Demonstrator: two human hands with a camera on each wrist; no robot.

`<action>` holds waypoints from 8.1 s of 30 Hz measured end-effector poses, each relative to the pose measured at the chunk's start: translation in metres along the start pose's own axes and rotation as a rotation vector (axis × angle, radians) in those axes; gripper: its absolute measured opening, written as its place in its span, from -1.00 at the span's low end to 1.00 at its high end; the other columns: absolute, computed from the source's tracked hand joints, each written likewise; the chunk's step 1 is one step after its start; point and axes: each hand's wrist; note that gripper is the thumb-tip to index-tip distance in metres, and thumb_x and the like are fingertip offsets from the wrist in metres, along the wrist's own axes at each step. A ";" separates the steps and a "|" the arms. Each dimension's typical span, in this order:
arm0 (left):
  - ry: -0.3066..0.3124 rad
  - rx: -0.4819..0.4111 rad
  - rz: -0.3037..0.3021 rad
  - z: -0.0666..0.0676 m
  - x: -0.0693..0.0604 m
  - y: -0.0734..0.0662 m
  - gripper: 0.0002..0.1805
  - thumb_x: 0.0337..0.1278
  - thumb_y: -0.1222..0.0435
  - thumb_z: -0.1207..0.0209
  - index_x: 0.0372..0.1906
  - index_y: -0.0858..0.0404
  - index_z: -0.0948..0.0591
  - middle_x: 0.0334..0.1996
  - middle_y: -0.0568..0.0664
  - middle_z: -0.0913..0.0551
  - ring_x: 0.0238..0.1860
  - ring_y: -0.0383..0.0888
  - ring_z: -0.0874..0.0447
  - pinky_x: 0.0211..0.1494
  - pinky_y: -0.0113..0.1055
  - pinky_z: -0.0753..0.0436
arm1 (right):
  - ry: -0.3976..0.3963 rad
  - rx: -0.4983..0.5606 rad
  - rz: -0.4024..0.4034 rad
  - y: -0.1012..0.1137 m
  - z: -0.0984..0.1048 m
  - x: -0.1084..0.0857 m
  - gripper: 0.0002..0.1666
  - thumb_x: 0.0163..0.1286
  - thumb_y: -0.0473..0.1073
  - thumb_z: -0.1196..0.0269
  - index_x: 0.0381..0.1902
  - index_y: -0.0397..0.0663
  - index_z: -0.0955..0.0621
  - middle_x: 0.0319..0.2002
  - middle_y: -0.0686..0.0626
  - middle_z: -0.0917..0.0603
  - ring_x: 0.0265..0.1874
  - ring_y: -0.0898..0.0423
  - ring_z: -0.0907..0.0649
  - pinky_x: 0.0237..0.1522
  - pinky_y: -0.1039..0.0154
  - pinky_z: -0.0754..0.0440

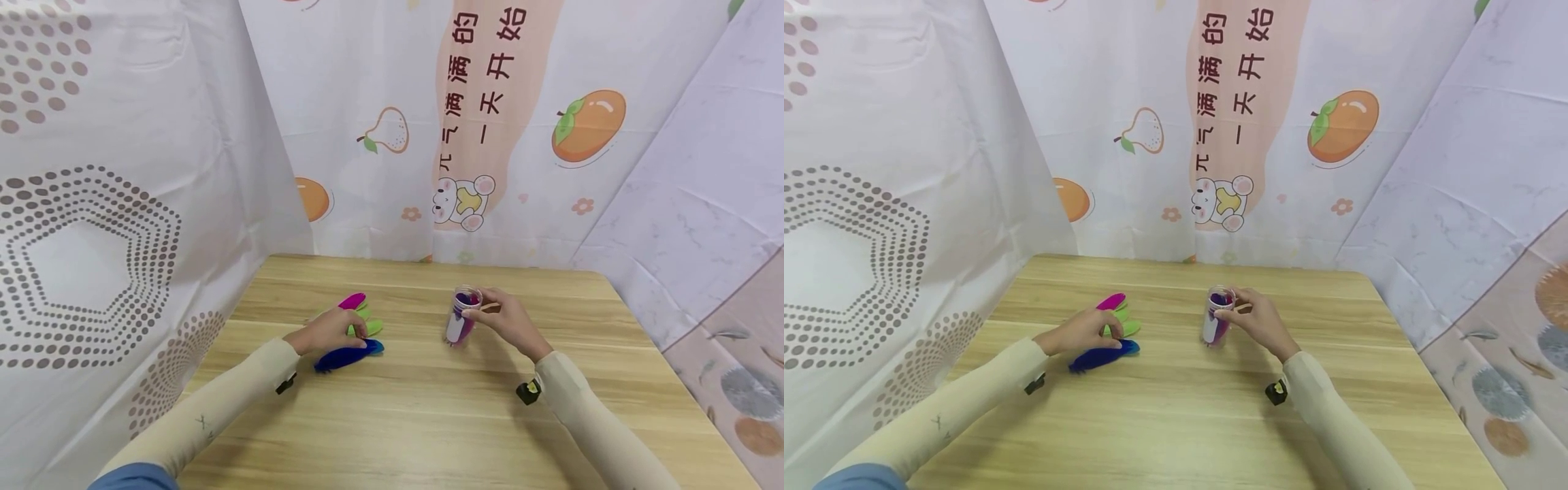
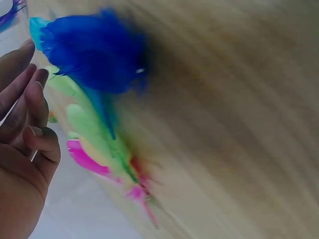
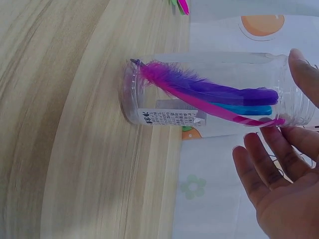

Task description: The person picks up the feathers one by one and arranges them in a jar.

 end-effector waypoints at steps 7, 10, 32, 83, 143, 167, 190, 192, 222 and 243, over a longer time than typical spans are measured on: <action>0.010 0.011 0.038 -0.005 -0.006 0.002 -0.78 0.10 0.10 -0.51 -0.21 0.06 -0.76 -0.27 -0.31 -0.72 -0.13 -0.29 -0.68 0.07 -0.22 -0.65 | -0.003 -0.008 -0.012 0.001 0.000 0.000 -0.25 0.30 0.15 -0.47 0.37 0.01 -0.58 0.14 -0.10 -0.66 0.04 -0.17 -0.69 0.03 0.04 -0.70; 0.005 0.033 0.039 -0.006 -0.008 0.002 -0.74 0.06 0.10 -0.53 -0.19 0.10 -0.75 -0.24 -0.26 -0.73 -0.11 -0.24 -0.68 0.08 -0.20 -0.65 | -0.004 -0.011 -0.014 0.001 0.000 0.001 -0.25 0.29 0.16 -0.48 0.37 0.02 -0.58 0.13 -0.10 -0.66 0.04 -0.18 -0.69 0.02 0.03 -0.70; 0.009 -0.001 0.093 -0.010 -0.010 0.006 -0.77 0.03 0.15 -0.55 -0.29 0.10 -0.72 -0.31 -0.23 -0.70 -0.20 -0.26 -0.63 -0.07 -0.27 -0.65 | -0.014 -0.033 0.002 0.002 -0.002 0.001 -0.25 0.29 0.17 -0.47 0.34 -0.02 -0.60 0.10 -0.08 -0.67 0.02 -0.16 -0.70 0.05 0.00 -0.68; -0.080 -0.165 0.097 0.040 0.012 -0.007 -0.92 0.35 0.26 -0.34 -0.17 0.17 -0.73 -0.30 -0.17 -0.73 -0.34 -0.25 -0.65 -0.23 -0.30 -0.65 | -0.015 -0.057 0.026 -0.001 0.001 0.003 -0.23 0.29 0.20 -0.46 0.34 -0.06 -0.60 0.10 -0.06 -0.68 0.01 -0.11 -0.70 0.04 0.00 -0.68; -0.275 -0.143 -0.052 0.077 0.070 -0.053 -0.87 0.41 0.19 -0.29 -0.11 0.14 -0.76 -0.34 -0.17 -0.73 -0.52 -0.21 -0.53 -0.44 -0.32 -0.53 | -0.019 -0.034 0.030 -0.001 0.000 0.001 -0.24 0.31 0.16 -0.46 0.34 -0.09 -0.59 0.06 -0.04 -0.68 0.01 -0.10 -0.69 0.01 0.13 -0.70; -0.361 -0.130 -0.119 0.097 0.110 -0.096 -0.82 0.39 0.17 -0.30 -0.13 0.20 -0.76 -0.31 -0.12 -0.74 -0.47 -0.21 -0.56 -0.41 -0.34 -0.56 | -0.030 -0.058 0.026 -0.003 0.000 0.002 -0.22 0.29 0.19 -0.46 0.35 -0.07 -0.59 0.10 -0.02 -0.68 0.00 0.00 -0.68 0.00 0.15 -0.70; -0.424 -0.162 -0.267 0.083 0.143 -0.130 -0.83 0.38 0.23 -0.32 -0.09 0.23 -0.75 -0.26 -0.07 -0.76 -0.54 -0.26 -0.51 -0.48 -0.39 -0.50 | -0.034 -0.054 0.053 -0.003 -0.001 0.001 -0.27 0.30 0.22 -0.44 0.34 0.04 -0.61 0.15 0.00 -0.66 -0.01 0.02 -0.67 0.00 0.15 -0.70; -0.419 -0.161 -0.264 0.080 0.145 -0.132 -0.84 0.38 0.23 -0.32 -0.08 0.22 -0.75 -0.26 -0.08 -0.76 -0.54 -0.26 -0.50 -0.49 -0.39 -0.50 | -0.035 -0.055 0.053 -0.003 0.000 0.001 -0.26 0.31 0.22 -0.44 0.35 0.03 -0.60 0.16 -0.01 -0.66 0.00 0.02 -0.66 0.00 0.14 -0.70; -0.226 -0.040 -0.232 0.042 0.162 -0.131 -0.85 0.39 0.21 -0.31 -0.08 0.16 -0.76 -0.24 -0.14 -0.77 -0.35 -0.30 -0.62 -0.32 -0.45 -0.58 | -0.026 -0.037 0.039 -0.010 0.000 0.008 -0.28 0.32 0.20 -0.44 0.36 0.07 -0.59 0.14 0.00 -0.66 0.03 -0.01 -0.63 0.04 0.08 -0.69; -0.160 -0.041 -0.214 0.024 0.172 -0.121 -0.89 0.40 0.19 -0.30 -0.12 0.09 -0.78 -0.23 -0.21 -0.78 -0.32 -0.34 -0.65 -0.19 -0.45 -0.58 | -0.021 -0.030 0.054 -0.006 0.001 0.007 -0.32 0.32 0.16 -0.45 0.32 0.05 -0.63 0.15 0.00 -0.66 0.00 0.01 -0.66 0.01 0.12 -0.70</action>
Point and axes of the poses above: each hand's wrist, its own x-axis towards the middle knuckle, its own z-axis out of the back of the hand, y = z × x
